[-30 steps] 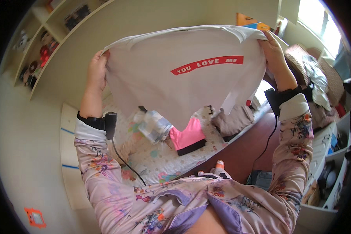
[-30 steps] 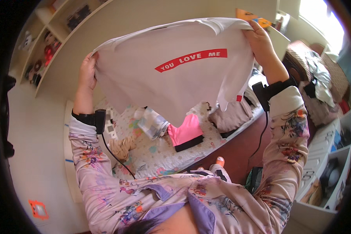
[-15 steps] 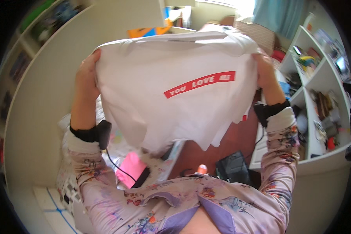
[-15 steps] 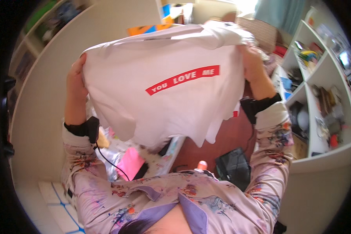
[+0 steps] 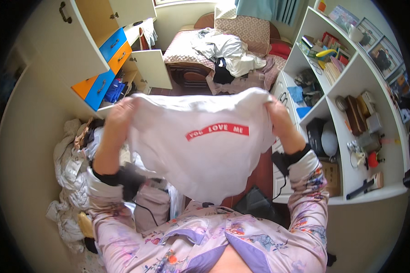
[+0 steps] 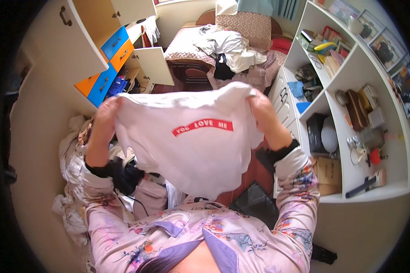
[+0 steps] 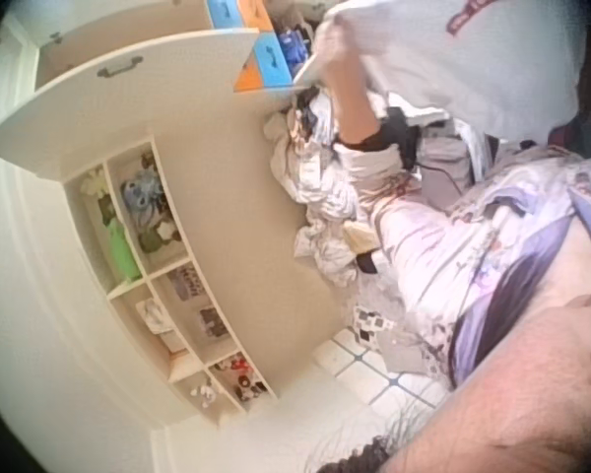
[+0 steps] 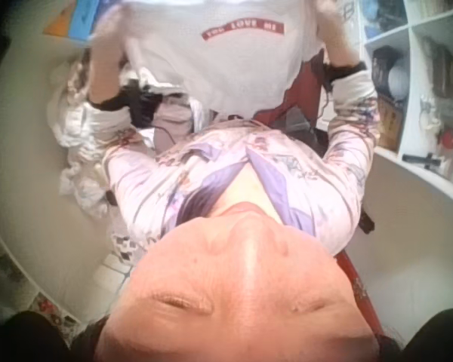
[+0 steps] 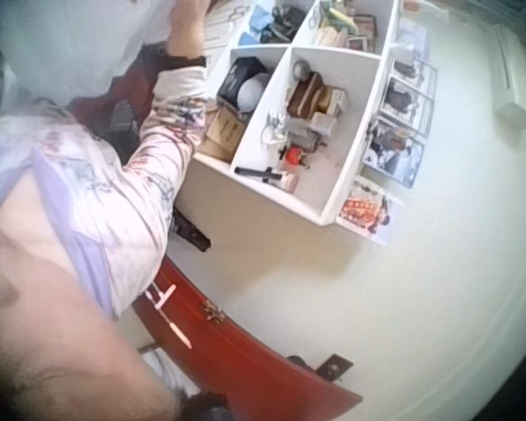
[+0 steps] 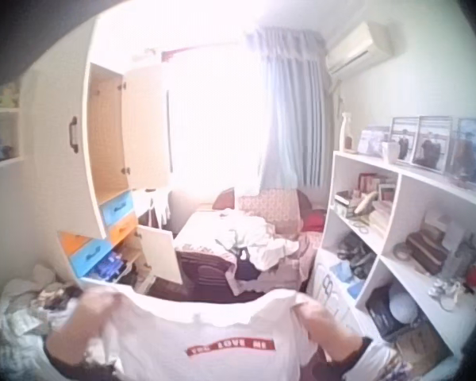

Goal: The person folds several t-shirts and a pair of shorts on a bed. They smooth each item, fold sleeves and sides, and stack the folded garments on the bed.

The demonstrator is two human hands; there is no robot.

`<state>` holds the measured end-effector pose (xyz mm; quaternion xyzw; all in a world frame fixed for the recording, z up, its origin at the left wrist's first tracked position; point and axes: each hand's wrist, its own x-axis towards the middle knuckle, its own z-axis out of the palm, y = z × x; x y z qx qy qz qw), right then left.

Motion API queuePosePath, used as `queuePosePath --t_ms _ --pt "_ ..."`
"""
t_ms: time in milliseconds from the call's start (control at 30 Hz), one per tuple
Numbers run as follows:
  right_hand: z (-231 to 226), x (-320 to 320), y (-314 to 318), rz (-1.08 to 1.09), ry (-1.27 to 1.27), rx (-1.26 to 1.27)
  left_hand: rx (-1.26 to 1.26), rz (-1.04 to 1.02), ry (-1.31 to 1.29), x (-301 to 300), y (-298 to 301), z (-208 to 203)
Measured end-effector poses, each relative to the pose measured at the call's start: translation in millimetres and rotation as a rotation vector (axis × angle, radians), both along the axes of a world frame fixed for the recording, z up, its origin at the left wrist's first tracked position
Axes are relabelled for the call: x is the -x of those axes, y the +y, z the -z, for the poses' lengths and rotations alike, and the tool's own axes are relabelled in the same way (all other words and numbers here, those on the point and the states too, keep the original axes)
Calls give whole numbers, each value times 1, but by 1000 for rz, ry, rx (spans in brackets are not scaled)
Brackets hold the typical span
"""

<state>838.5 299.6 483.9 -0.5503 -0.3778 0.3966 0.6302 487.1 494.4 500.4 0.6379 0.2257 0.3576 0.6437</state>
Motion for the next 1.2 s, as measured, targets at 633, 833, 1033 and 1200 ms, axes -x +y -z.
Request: queuePosePath --t_ms 633,833,1033,1200 --pt "88 -306 140 116 765 34 730 287 -171 -347 244 99" --pt "115 -391 227 233 771 121 729 153 -205 -435 272 78" --pt "127 -408 346 -152 375 276 681 285 -318 -497 317 65" --pt "137 -393 456 -731 -258 352 674 290 -397 -549 390 71"
